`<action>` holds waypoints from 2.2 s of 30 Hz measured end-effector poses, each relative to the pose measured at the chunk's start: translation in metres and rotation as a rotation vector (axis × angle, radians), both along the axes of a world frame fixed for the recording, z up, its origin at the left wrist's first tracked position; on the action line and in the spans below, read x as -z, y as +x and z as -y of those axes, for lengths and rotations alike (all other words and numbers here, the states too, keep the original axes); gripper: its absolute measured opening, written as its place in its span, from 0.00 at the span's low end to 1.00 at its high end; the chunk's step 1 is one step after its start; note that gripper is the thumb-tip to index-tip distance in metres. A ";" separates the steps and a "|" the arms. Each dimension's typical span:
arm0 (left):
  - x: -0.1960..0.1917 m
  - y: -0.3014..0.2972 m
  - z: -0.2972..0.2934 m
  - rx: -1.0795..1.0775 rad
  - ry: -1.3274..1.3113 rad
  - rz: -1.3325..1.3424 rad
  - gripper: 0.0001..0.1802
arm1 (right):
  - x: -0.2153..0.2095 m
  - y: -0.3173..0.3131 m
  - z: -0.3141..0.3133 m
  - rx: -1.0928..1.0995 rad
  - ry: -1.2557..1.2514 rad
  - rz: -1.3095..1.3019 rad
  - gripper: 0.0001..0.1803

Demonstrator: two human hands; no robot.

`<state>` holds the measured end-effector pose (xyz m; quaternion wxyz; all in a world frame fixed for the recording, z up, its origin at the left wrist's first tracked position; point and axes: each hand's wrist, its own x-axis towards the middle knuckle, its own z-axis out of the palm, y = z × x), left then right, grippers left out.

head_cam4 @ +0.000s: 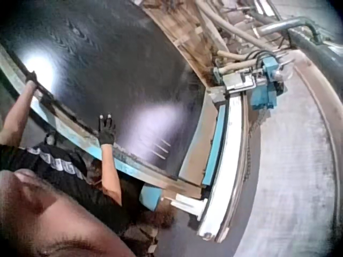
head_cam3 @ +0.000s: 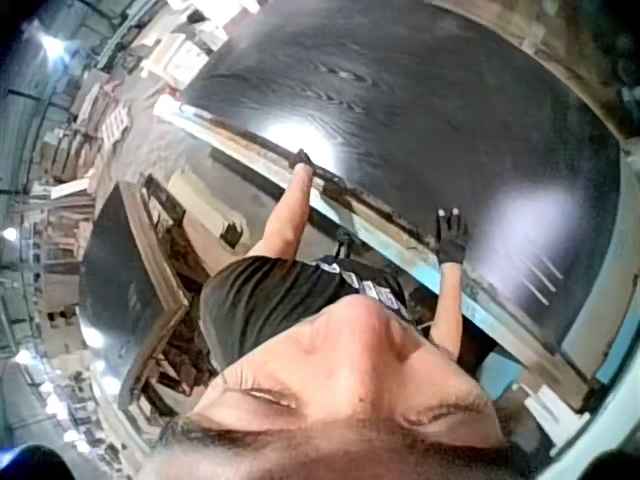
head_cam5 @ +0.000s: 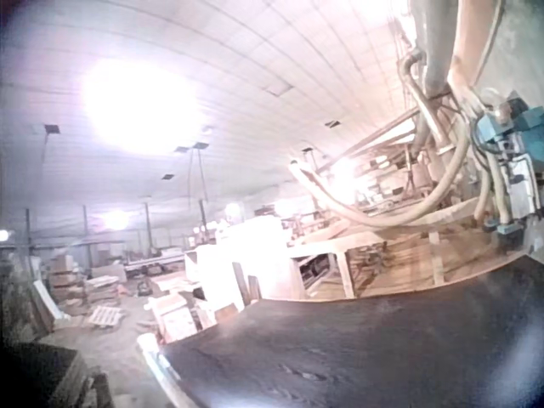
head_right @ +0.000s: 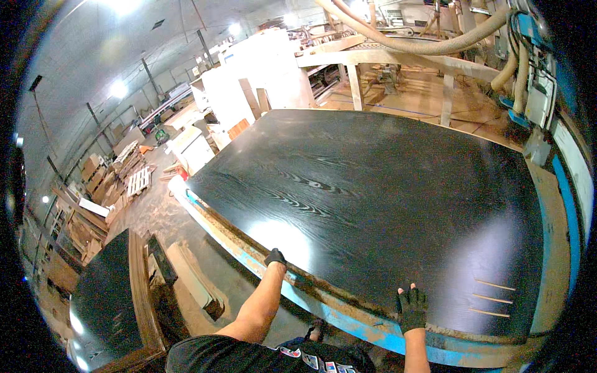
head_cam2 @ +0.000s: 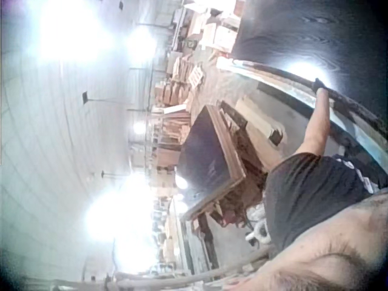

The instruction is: The person moves a large black panel onto a CNC machine bed, operates a computer interface with a keyboard and mouse, and aligns the panel by hand on the workspace.

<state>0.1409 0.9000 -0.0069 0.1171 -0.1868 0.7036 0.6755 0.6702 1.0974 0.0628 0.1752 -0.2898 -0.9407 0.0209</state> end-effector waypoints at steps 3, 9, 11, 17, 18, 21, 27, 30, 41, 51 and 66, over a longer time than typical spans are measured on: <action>0.002 -0.005 -0.001 -0.071 0.255 0.083 0.09 | -0.023 0.008 0.009 0.025 0.054 0.160 0.39; -0.035 0.004 -0.009 0.018 0.359 0.097 0.12 | -0.042 0.030 0.018 0.105 -0.004 0.308 0.40; -0.045 -0.008 0.016 -0.007 0.375 0.068 0.14 | -0.052 0.025 0.015 0.060 0.034 0.301 0.41; -0.093 -0.041 0.003 -0.077 0.842 0.012 0.18 | -0.082 0.024 0.021 0.036 0.062 0.308 0.44; -0.064 -0.062 0.007 -0.065 0.863 0.004 0.18 | -0.073 0.027 0.020 0.028 0.170 0.280 0.44; -0.067 -0.060 -0.020 -0.064 0.630 0.000 0.17 | -0.036 0.057 0.007 0.165 0.169 0.168 0.36; -0.051 -0.108 -0.014 -0.109 0.865 0.033 0.25 | -0.057 0.019 -0.018 0.062 0.323 -0.055 0.25; -0.059 -0.103 -0.032 -0.142 0.742 0.031 0.32 | -0.043 0.037 -0.035 0.026 0.410 -0.062 0.23; -0.105 -0.078 -0.023 -0.258 0.591 0.013 0.25 | -0.037 0.043 -0.032 0.004 0.194 -0.026 0.23; -0.086 -0.110 -0.026 -0.231 0.681 0.137 0.19 | -0.064 0.016 -0.015 -0.047 0.174 -0.059 0.26; -0.021 -0.134 -0.002 -0.026 0.761 0.173 0.23 | -0.099 0.031 -0.004 -0.106 0.182 -0.143 0.24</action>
